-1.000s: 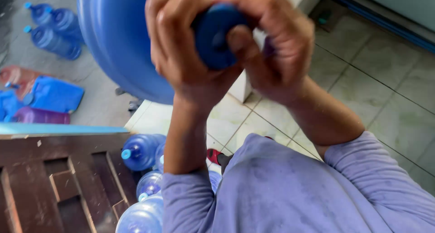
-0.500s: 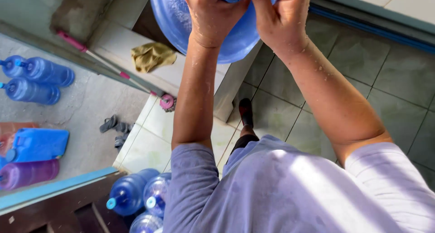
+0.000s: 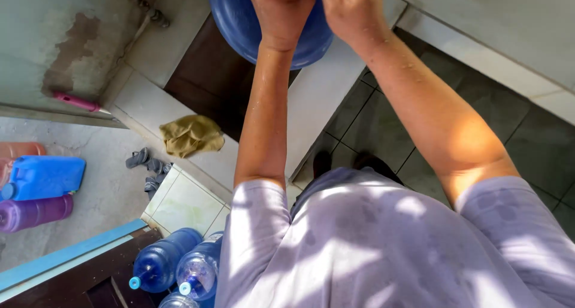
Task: Cleaning and preparing blue plastic water jugs for filling, including scrubbing the exterior and interior and cleaning the caps.
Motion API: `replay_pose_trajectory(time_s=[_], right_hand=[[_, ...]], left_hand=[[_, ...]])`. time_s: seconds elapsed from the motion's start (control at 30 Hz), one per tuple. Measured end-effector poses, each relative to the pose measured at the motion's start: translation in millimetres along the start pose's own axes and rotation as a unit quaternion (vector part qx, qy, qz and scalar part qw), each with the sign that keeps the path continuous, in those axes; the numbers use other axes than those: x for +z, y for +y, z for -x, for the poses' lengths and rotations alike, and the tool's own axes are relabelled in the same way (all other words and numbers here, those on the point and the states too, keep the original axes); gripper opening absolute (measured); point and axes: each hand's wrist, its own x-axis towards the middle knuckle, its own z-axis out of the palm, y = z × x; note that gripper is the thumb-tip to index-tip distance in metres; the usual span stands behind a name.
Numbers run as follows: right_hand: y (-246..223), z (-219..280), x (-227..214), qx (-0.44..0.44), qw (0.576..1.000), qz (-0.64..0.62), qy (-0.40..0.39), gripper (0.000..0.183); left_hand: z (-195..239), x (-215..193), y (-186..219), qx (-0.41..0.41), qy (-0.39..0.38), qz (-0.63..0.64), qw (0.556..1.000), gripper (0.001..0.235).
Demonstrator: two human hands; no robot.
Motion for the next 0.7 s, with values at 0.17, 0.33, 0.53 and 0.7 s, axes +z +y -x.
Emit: replay_pose_trajectory(time_s=[0.17,0.33,0.53,0.7], right_hand=[[88.0,-18.4,37.9,0.079,0.973,-0.209,-0.052,0.016],[186.4,10.2,24.6,0.218,0.908,-0.327,-0.145,0.017],[241.5,15.4,-23.3,0.121,0.942,-0.102,-0.296,0.02],[277.3,21.4,-47.9,-0.2,0.905,0.071,-0.368,0.019]], left_hand=[[0.9,41.2,-35.5,-0.024,0.073,-0.019,0.997,0.047],[41.6,68.8,-121.9,-0.13,0.074,-0.111,0.982,0.041],[91.2,37.4,-175.2,-0.252,0.185,-0.206,0.927,0.04],[90.5,9.3,-194.4,-0.361,0.262,-0.086,0.891,0.038]])
